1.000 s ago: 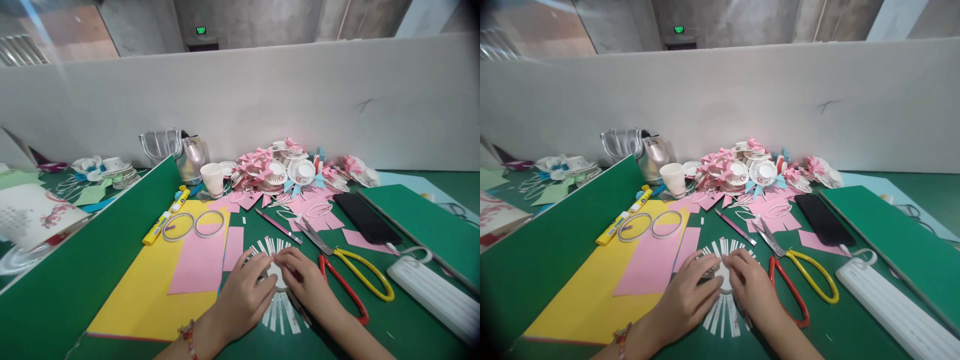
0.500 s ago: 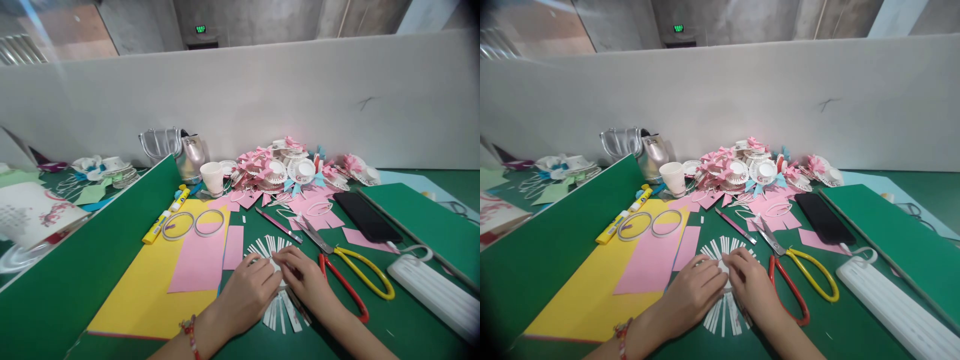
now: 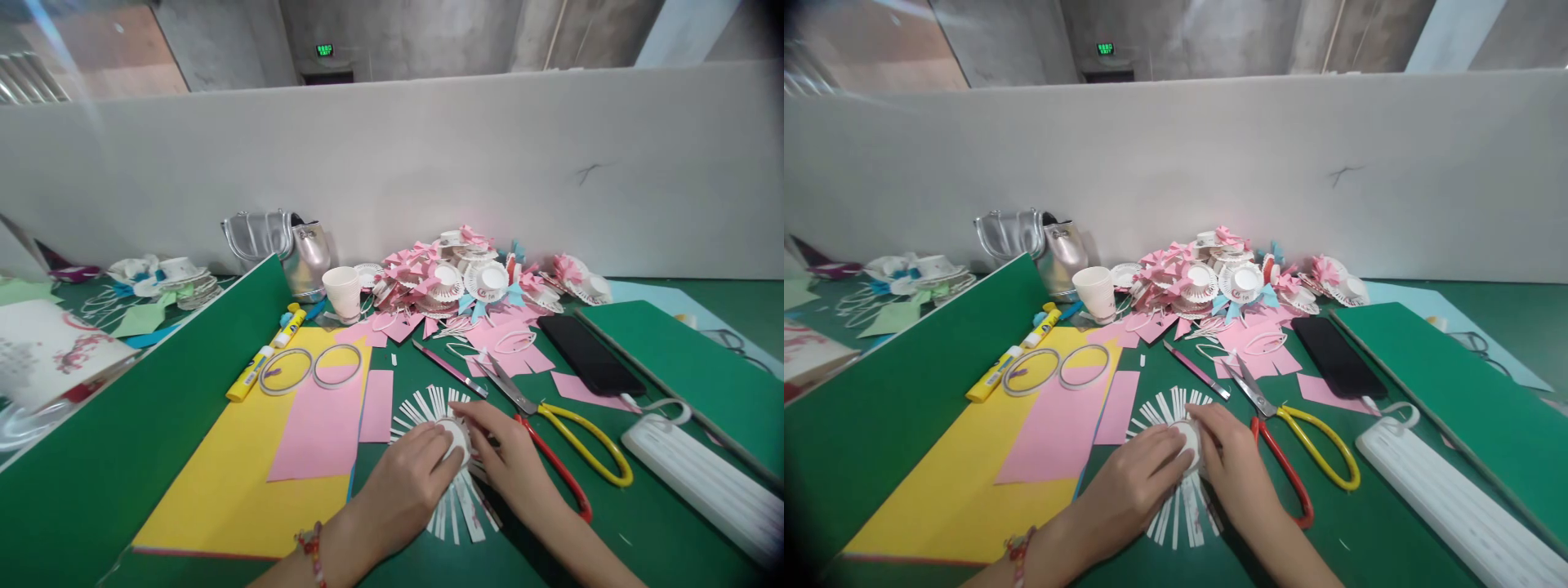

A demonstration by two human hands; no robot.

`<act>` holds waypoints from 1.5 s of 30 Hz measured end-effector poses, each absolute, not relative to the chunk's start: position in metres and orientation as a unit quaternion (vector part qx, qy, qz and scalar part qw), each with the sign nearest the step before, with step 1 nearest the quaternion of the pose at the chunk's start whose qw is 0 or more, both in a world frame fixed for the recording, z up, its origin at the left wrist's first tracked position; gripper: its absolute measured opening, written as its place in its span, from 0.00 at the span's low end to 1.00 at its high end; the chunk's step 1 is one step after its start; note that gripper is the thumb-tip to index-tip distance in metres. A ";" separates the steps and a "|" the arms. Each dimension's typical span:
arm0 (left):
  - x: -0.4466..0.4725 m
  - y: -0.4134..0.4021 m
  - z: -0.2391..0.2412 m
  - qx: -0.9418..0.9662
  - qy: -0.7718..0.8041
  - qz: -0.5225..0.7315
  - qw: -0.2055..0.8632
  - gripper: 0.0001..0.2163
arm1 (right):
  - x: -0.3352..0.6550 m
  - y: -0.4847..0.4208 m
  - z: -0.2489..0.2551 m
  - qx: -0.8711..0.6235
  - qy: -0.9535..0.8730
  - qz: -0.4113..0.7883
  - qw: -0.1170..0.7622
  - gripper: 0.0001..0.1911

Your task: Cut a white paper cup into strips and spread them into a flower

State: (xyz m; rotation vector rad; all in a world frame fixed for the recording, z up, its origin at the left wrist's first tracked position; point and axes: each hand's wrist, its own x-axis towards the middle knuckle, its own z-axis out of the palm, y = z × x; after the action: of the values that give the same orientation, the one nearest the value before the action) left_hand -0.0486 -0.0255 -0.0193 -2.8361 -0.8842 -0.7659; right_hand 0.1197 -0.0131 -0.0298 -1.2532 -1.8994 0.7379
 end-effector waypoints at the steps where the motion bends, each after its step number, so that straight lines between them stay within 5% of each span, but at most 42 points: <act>1: -0.048 -0.025 -0.019 -0.923 -0.290 -0.249 0.035 0.10 | 0.122 -0.012 -0.029 -0.491 -0.740 0.286 0.361 0.15; 6: -0.048 -0.025 -0.019 -0.921 -0.291 -0.258 0.021 0.09 | 0.135 -0.008 -0.025 -0.503 -0.740 0.314 0.316 0.09; 26: -0.047 -0.026 -0.021 -0.914 -0.292 -0.282 -0.003 0.10 | 0.130 -0.017 -0.023 -0.513 -0.703 0.407 0.277 0.16; 45: -0.048 -0.027 -0.025 -0.909 -0.291 -0.297 -0.021 0.10 | 0.118 -0.025 -0.030 -0.599 -0.707 0.309 0.214 0.19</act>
State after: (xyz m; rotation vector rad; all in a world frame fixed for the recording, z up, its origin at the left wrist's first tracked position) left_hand -0.0476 -0.0265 -0.0251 -2.8945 -0.9255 -0.9460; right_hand 0.1176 -0.0247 -0.0299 -1.6615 -1.9630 0.8575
